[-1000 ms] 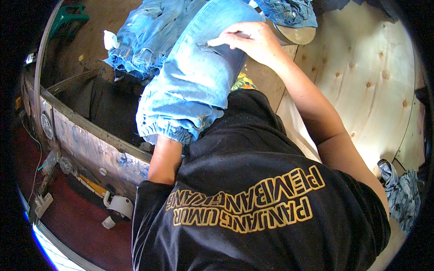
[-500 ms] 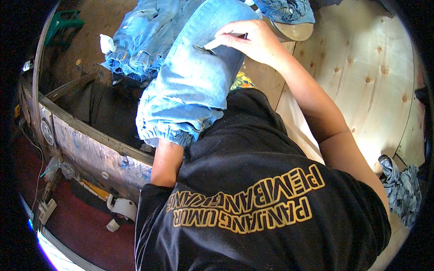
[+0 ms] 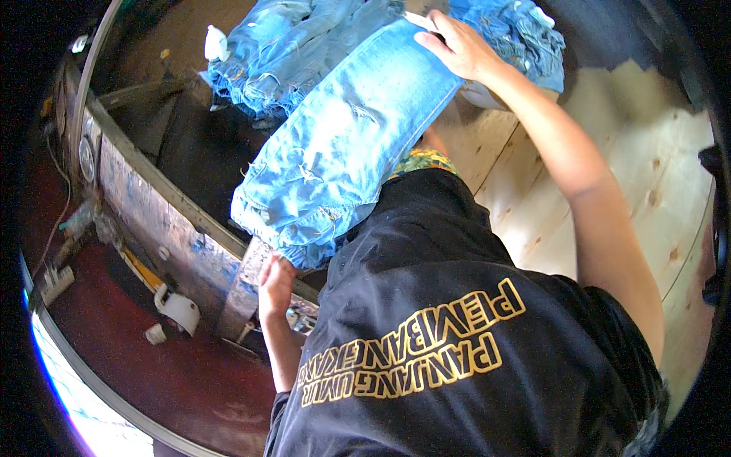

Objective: The person distresses a pair of light blue denim shorts by repeatedly scraping the fabric with a white tool and pulling at the threads to create frayed areas. The person works on different sections of the shorts, turning them over and adjusting the fabric as needed.

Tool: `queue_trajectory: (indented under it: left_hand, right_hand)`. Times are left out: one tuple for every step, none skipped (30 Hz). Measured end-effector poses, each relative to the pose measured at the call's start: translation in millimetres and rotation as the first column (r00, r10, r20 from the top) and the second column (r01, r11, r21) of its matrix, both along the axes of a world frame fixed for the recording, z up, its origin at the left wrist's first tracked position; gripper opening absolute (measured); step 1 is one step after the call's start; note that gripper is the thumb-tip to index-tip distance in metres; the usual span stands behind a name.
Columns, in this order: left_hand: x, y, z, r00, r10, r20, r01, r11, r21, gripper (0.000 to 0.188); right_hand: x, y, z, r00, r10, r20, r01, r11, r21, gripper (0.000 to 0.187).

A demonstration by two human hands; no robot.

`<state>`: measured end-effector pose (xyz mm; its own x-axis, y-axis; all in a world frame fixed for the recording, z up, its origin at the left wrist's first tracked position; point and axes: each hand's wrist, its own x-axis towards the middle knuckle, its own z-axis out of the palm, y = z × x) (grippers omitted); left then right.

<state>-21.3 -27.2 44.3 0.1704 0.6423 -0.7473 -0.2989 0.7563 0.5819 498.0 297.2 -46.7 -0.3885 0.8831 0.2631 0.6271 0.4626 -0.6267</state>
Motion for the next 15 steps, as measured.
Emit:
queue_trajectory:
  left_hand:
    - [32.2, 0.0, 2.7, 0.772, -0.143, -0.619, 0.157, 0.987, -0.031, 0.035]
    - [64.7, 6.9, 3.1, 0.639, -0.117, -0.76, 0.233, 0.971, 0.047, 0.032]
    - [99.3, 15.4, 2.1, 0.733, 0.042, -0.679, 0.158, 0.96, 0.23, 0.027]
    - [129.4, 26.4, 1.9, 0.706, 0.108, -0.7, 0.113, 0.958, 0.262, 0.023]
    - [152.5, 37.8, 4.6, 0.734, 0.133, -0.666, 0.153, 0.924, 0.352, 0.019]
    - [170.1, 48.4, 5.8, 0.58, 0.051, -0.813, 0.234, 0.946, 0.226, 0.018]
    - [180.0, 57.1, 9.2, 0.418, -0.12, -0.901, 0.304, 0.953, 0.014, 0.018]
    - [192.6, 63.6, 6.9, 0.419, 0.006, -0.908, 0.188, 0.978, 0.094, 0.018]
    - [197.3, 67.3, 9.6, 0.355, 0.069, -0.932, 0.211, 0.966, 0.152, 0.019]
    - [208.4, 70.7, 5.4, 0.686, 0.303, -0.662, -0.013, 0.915, 0.404, 0.021]
    - [215.7, 72.5, 3.1, 0.811, 0.251, -0.528, 0.022, 0.89, 0.456, 0.024]
    - [228.8, 75.3, -3.6, 0.797, 0.209, -0.567, 0.141, 0.848, 0.51, 0.022]
    - [238.7, 78.8, -9.1, 0.764, 0.174, -0.621, 0.126, 0.904, 0.408, 0.019]
    - [252.5, 83.2, -15.9, 0.79, 0.336, -0.512, -0.094, 0.893, 0.44, 0.017]
    - [265.7, 91.4, -23.3, 0.783, 0.485, -0.39, -0.285, 0.836, 0.469, 0.015]
  right_hand:
    - [28.2, 3.5, -0.9, 0.995, 0.055, 0.081, -0.053, 0.998, -0.027, 0.034]
    - [59.4, 9.1, 0.2, 0.978, 0.134, 0.159, -0.125, 0.99, -0.062, 0.034]
    - [90.8, 14.6, 2.9, 0.934, 0.201, 0.294, -0.162, 0.975, -0.152, 0.033]
    - [116.7, 26.9, 5.5, 0.905, 0.25, 0.345, -0.184, 0.959, -0.214, 0.032]
    - [137.0, 43.0, 9.1, 0.879, 0.222, 0.423, -0.125, 0.961, -0.245, 0.035]
    - [153.7, 58.9, 14.6, 0.889, 0.249, 0.385, -0.217, 0.968, -0.125, 0.041]
    - [159.9, 75.9, 20.0, 0.881, 0.261, 0.394, -0.261, 0.964, -0.055, 0.048]
    - [158.2, 93.2, 26.6, 0.815, 0.307, 0.491, -0.295, 0.95, -0.104, 0.044]
    - [150.9, 107.1, 34.4, 0.744, 0.348, 0.571, -0.316, 0.935, -0.159, 0.04]
    - [141.3, 120.2, 45.3, 0.663, 0.386, 0.642, -0.329, 0.92, -0.213, 0.039]
    - [127.3, 137.0, 58.5, 0.793, 0.119, 0.597, 0.096, 0.944, -0.316, 0.043]
    - [114.0, 151.5, 74.8, 0.843, 0.0, 0.537, 0.176, 0.945, -0.277, 0.041]
    - [100.2, 163.6, 90.2, 0.877, -0.118, 0.467, 0.257, 0.934, -0.247, 0.039]
    - [85.0, 174.2, 104.8, 0.866, -0.097, 0.491, 0.156, 0.984, -0.081, 0.037]
    - [76.2, 179.0, 118.4, 0.872, -0.109, 0.478, 0.098, 0.994, 0.05, 0.036]
